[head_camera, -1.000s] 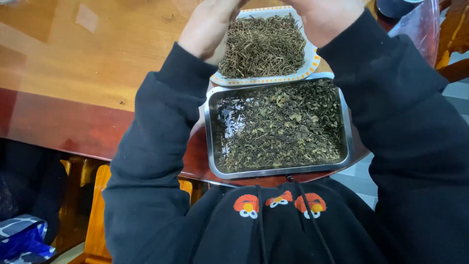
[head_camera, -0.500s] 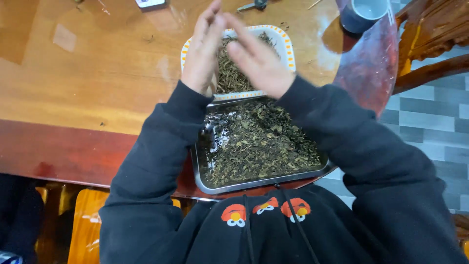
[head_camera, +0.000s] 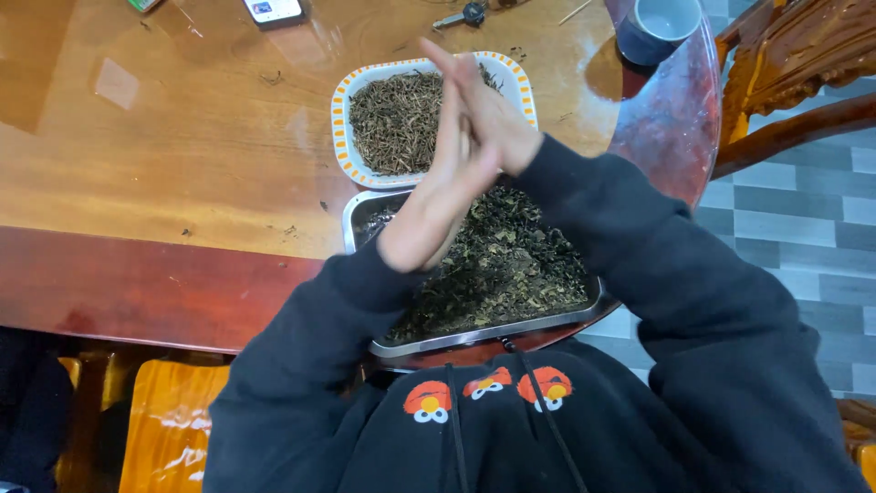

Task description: The person sits at a table and uses both hands to sift through a tray of dried green herbs, picking out small pieces and moving them to a second tray. The hands repeatedly spread and gather the herbs to separate them.

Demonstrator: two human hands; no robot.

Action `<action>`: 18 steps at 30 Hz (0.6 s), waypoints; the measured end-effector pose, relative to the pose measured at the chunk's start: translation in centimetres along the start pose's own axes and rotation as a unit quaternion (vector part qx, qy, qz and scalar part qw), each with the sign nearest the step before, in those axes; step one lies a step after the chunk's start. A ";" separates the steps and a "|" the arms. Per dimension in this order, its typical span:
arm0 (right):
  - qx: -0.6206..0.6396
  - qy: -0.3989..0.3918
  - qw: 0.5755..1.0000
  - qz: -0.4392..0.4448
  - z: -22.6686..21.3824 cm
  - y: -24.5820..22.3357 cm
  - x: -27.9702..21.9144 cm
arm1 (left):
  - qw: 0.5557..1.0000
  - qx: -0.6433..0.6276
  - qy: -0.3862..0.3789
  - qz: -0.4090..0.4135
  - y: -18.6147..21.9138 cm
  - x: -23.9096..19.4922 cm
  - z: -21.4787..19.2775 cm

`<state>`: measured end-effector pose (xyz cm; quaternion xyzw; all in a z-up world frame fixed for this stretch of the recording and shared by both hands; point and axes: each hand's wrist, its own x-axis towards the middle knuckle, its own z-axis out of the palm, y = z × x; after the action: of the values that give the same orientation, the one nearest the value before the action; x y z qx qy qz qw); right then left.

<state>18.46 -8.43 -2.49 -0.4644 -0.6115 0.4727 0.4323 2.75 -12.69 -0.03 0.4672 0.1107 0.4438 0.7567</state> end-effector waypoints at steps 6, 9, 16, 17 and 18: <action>-0.333 0.012 0.942 -0.050 -4.4 1.8 -10.2 | 0.874 0.431 -0.202 -0.099 3.7 -7.1 -4.6; -0.336 0.079 0.935 -0.082 -5.3 2.5 -14.7 | 0.824 0.550 -0.130 -0.042 1.8 -9.9 -7.5; -0.377 0.168 0.911 -0.008 -4.6 7.8 -19.6 | 0.734 0.678 -0.017 -0.040 -1.6 -13.1 -7.5; -0.379 0.157 0.912 0.003 -4.3 8.1 -19.7 | 0.741 0.670 -0.048 -0.028 -2.1 -13.2 -7.4; -0.379 0.156 0.912 0.001 -4.1 8.0 -19.7 | 0.740 0.670 -0.047 -0.027 -1.8 -12.9 -6.8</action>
<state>27.59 -25.98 -11.37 -0.6622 -0.6686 0.1277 0.3133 -7.71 -18.88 -8.36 0.8706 0.3569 0.2117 0.2641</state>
